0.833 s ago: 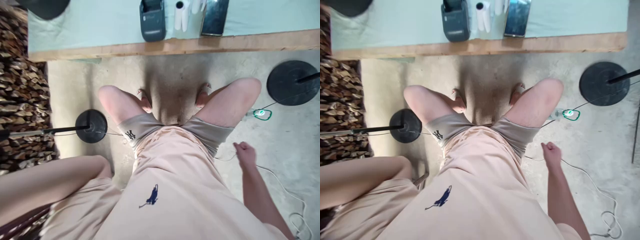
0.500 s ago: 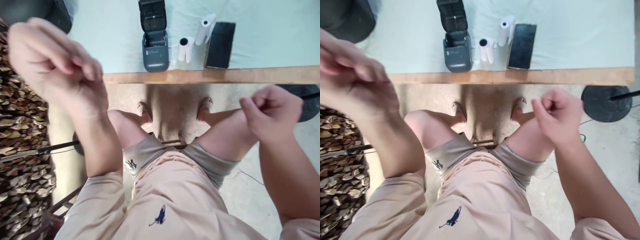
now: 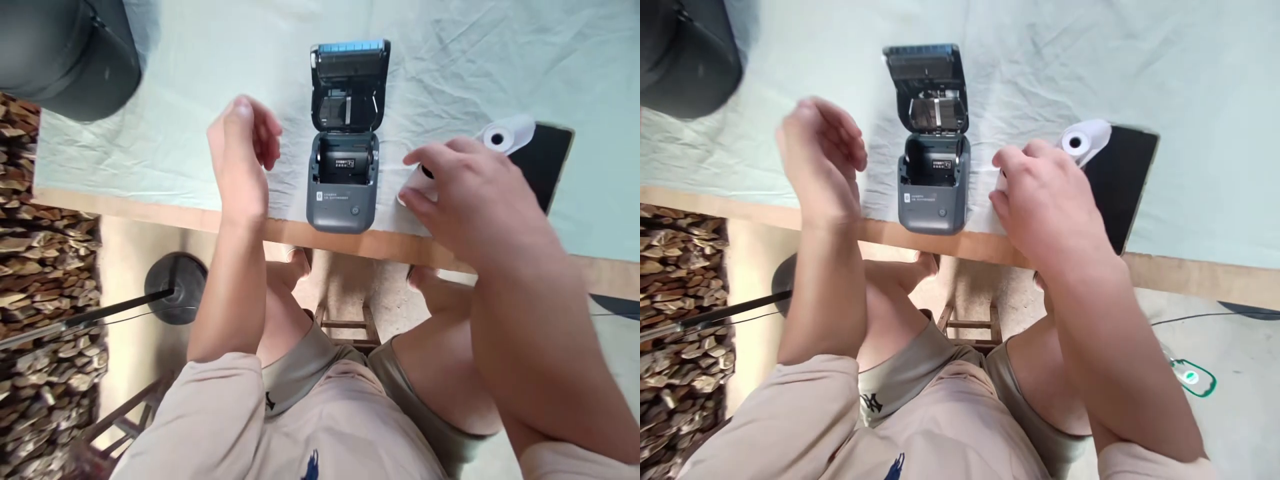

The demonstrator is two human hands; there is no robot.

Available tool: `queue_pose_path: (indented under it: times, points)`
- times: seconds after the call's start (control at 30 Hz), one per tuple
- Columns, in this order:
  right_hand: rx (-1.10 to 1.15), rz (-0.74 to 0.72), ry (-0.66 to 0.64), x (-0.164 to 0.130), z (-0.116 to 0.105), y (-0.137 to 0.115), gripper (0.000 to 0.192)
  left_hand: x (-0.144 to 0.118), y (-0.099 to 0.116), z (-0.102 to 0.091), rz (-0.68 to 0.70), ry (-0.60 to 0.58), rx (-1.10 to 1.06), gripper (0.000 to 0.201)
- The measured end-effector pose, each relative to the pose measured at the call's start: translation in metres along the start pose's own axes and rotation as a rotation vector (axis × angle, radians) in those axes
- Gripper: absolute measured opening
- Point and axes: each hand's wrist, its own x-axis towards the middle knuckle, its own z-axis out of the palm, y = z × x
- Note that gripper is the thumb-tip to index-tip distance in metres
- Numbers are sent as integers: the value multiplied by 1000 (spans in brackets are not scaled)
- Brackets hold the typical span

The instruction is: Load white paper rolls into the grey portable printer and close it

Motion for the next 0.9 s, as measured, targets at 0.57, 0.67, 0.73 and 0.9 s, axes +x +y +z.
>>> queue_pose_path:
  times: [0.57,0.67,0.73,0.9]
  points:
    - [167,-51,157,-8,12,-9,36,-38,6,-6,-7,-434,844,46]
    - [296,-69,187,-8,16,-11,34,-43,9,-3,-30,-390,808,44]
    - [364,-37,240,-8,15,-11,34,-44,10,-1,-69,-351,754,42]
    - [591,-17,200,-8,15,-12,21,-40,8,2,-153,-264,636,41]
